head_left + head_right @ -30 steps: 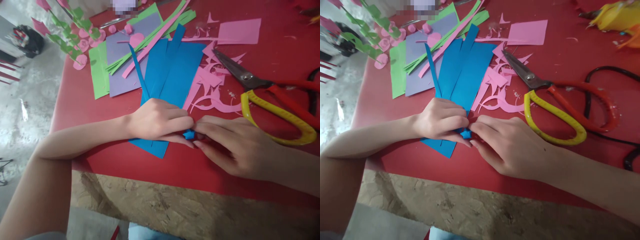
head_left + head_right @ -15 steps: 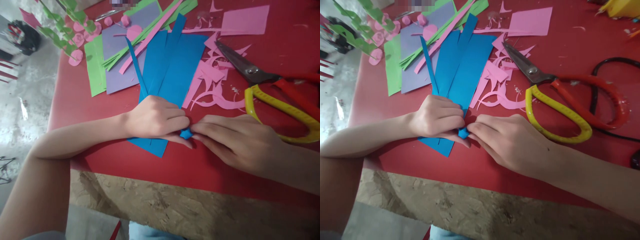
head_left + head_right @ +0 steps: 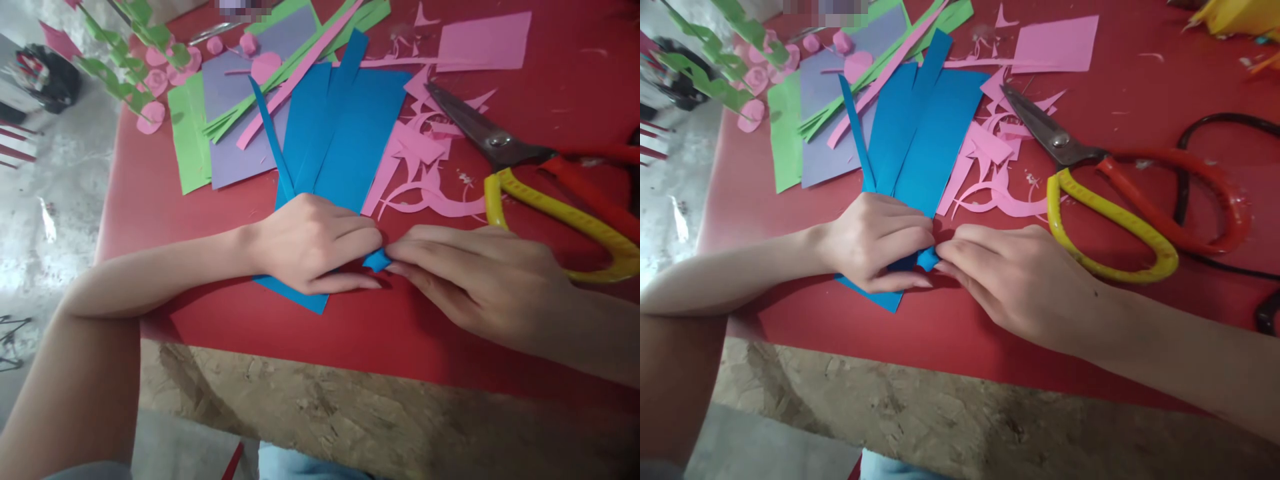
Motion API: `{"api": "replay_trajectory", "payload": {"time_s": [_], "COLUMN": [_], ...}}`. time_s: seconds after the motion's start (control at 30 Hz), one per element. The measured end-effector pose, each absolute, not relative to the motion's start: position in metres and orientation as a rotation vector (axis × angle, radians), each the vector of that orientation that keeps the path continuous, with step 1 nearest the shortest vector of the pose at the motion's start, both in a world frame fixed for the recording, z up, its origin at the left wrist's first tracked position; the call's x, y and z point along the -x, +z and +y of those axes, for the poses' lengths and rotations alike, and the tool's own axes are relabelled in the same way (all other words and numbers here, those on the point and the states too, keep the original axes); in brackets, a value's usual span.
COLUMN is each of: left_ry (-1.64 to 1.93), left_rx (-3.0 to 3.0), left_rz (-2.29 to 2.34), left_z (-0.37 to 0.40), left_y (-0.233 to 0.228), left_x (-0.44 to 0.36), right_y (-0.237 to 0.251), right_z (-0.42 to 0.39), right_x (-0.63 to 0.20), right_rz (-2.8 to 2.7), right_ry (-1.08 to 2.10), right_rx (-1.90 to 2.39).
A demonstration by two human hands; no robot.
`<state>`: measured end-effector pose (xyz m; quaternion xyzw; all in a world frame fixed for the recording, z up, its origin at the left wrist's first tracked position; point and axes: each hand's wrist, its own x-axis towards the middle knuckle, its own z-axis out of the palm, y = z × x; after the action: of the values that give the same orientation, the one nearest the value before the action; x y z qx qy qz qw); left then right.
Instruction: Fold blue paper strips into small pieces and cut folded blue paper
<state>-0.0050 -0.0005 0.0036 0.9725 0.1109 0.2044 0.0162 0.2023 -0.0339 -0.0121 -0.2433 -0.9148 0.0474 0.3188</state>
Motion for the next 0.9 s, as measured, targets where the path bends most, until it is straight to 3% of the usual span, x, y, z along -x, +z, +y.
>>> {"api": "replay_trajectory", "payload": {"time_s": [0.9], "left_ry": [0.49], "left_rx": [-3.106], "left_rz": [0.295], "left_z": [0.0033], "left_y": [0.0037], "left_x": [0.006], "right_y": [-0.0073], "right_z": [-0.0421], "right_x": [-0.1948], "right_rz": [-2.382], "right_ry": [-0.004], "right_rx": [0.721]}}
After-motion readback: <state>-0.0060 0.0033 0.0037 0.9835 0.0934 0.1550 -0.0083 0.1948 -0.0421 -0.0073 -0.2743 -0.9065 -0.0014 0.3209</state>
